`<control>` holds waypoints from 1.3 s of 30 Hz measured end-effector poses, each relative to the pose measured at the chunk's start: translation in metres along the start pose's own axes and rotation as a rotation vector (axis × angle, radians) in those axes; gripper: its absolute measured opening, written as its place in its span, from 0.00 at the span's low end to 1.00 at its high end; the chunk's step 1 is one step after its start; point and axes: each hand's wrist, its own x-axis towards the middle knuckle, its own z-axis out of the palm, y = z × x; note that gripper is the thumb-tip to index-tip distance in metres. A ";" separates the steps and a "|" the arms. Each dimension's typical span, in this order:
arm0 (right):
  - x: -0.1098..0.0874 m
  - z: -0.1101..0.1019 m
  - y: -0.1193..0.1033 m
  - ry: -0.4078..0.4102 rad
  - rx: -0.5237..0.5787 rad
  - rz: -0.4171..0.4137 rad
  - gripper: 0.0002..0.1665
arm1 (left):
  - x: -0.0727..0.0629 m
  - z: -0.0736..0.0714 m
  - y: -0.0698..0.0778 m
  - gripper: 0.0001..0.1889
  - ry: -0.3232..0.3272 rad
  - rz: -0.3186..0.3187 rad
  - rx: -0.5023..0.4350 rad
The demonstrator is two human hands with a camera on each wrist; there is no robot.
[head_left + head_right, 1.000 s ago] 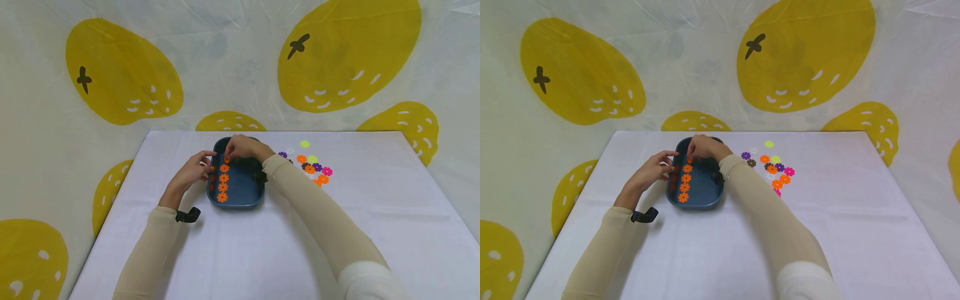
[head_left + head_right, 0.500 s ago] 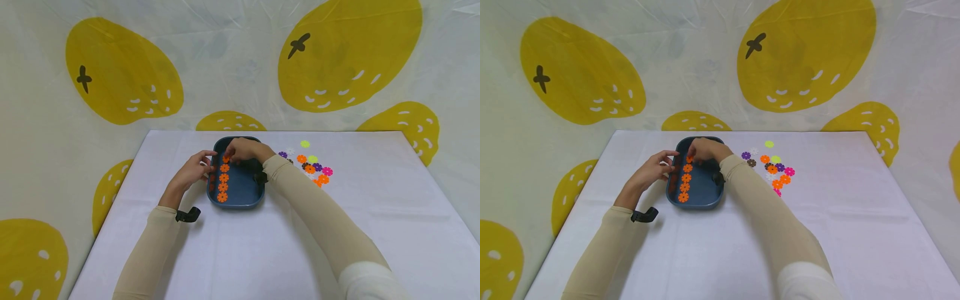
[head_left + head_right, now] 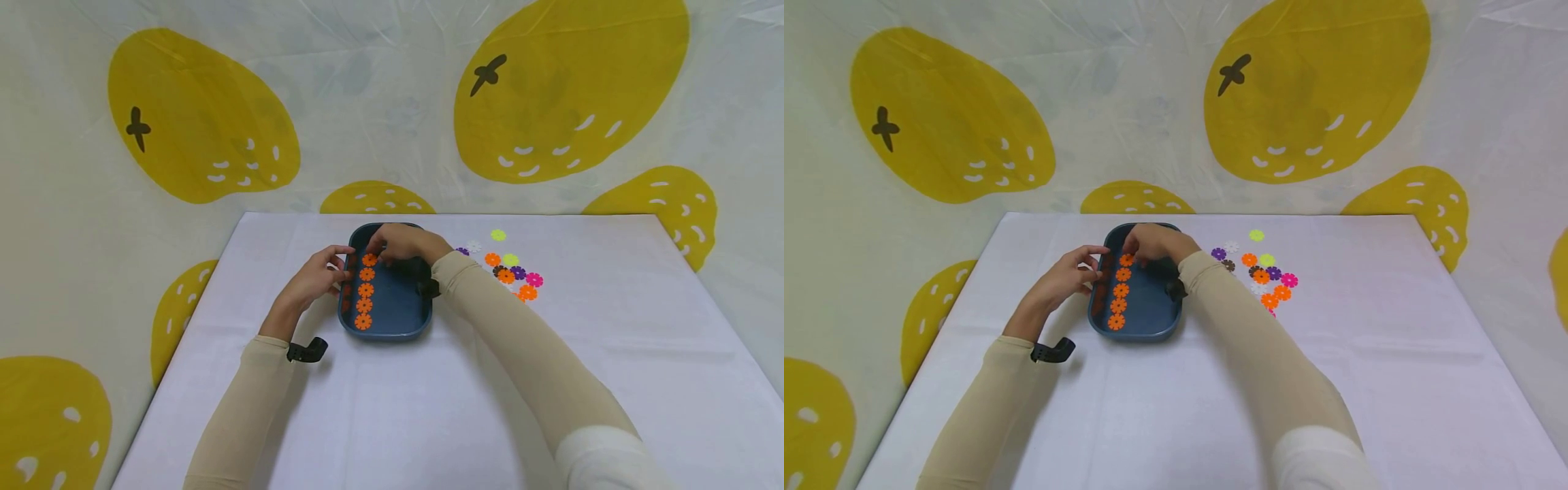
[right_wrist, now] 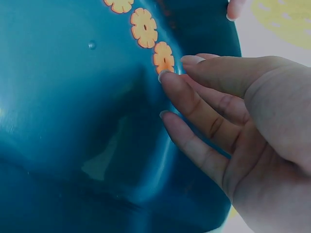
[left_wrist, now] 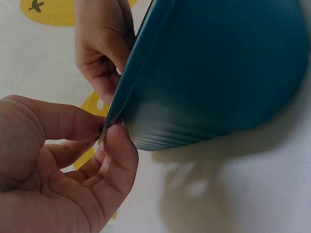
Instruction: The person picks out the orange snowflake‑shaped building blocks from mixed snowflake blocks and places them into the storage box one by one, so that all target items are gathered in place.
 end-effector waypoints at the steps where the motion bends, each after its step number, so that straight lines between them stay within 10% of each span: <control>1: -0.001 -0.001 0.000 0.000 0.013 0.000 0.23 | 0.000 0.000 0.000 0.28 0.000 -0.002 -0.001; 39: -0.073 -0.023 0.004 0.036 0.022 -0.022 0.19 | -0.002 0.000 0.004 0.27 0.008 -0.020 0.007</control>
